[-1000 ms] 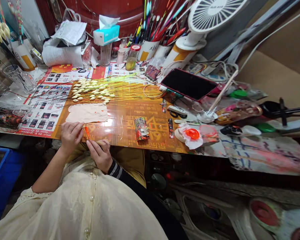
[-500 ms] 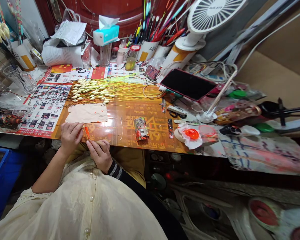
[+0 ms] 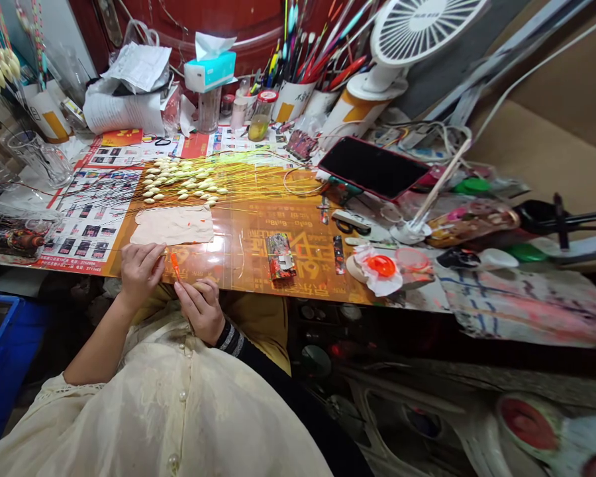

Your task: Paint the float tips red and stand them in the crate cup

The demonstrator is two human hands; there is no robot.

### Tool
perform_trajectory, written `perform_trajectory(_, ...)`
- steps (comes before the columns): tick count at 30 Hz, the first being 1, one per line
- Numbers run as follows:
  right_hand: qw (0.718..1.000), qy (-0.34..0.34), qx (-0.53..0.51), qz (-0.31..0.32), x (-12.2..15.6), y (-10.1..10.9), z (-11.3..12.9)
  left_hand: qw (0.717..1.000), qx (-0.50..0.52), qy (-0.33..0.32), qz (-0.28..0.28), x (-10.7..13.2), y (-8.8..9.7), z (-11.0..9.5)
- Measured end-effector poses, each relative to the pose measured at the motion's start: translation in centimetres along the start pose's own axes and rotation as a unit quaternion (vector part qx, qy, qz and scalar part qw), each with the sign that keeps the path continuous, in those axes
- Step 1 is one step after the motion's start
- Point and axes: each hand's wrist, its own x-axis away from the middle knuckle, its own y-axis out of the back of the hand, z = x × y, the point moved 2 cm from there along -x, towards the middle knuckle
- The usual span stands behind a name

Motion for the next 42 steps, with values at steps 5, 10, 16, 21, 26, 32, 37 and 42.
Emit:
perform_trajectory(5, 1.000, 0.005, -0.026, 0.004, 0.4, 0.2, -0.4, 1.000, 0.002, -0.001, 0.001, 0.0, 0.1, 0.1)
perform_trajectory(10, 0.999, 0.019, -0.037, -0.008, 0.5, 0.6, -0.7, 1.000, 0.020, -0.009, 0.003, -0.2, 0.4, -0.5)
perform_trajectory(16, 0.998, 0.043, -0.048, -0.015, 0.8, 1.1, -1.0, 0.998, 0.036, -0.052, -0.006, -1.0, 2.0, -2.1)
perform_trajectory(21, 0.996, 0.067, -0.049, -0.022, 1.7, 1.2, -1.2, 0.998, 0.005, -0.058, -0.039, -1.4, 6.3, -1.0)
perform_trajectory(26, 0.996, 0.062, -0.043, -0.044, 2.1, 1.3, -1.2, 0.987, -0.158, 0.022, -0.036, 1.2, 13.5, 2.9)
perform_trajectory(32, 0.991, 0.096, -0.024, -0.085, 1.6, 1.3, -1.1, 0.939, -0.299, 0.159, -0.052, 8.0, 24.8, 9.9)
perform_trajectory(37, 0.991, 0.086, -0.035, -0.093, 1.3, 1.3, -0.8, 0.861, -0.372, 0.313, -0.147, 13.8, 33.6, 15.8)
perform_trajectory(42, 0.989, 0.100, -0.032, -0.100, 1.1, 1.3, -0.6, 0.796, -0.392, 0.440, -0.138, 17.5, 36.4, 19.3)
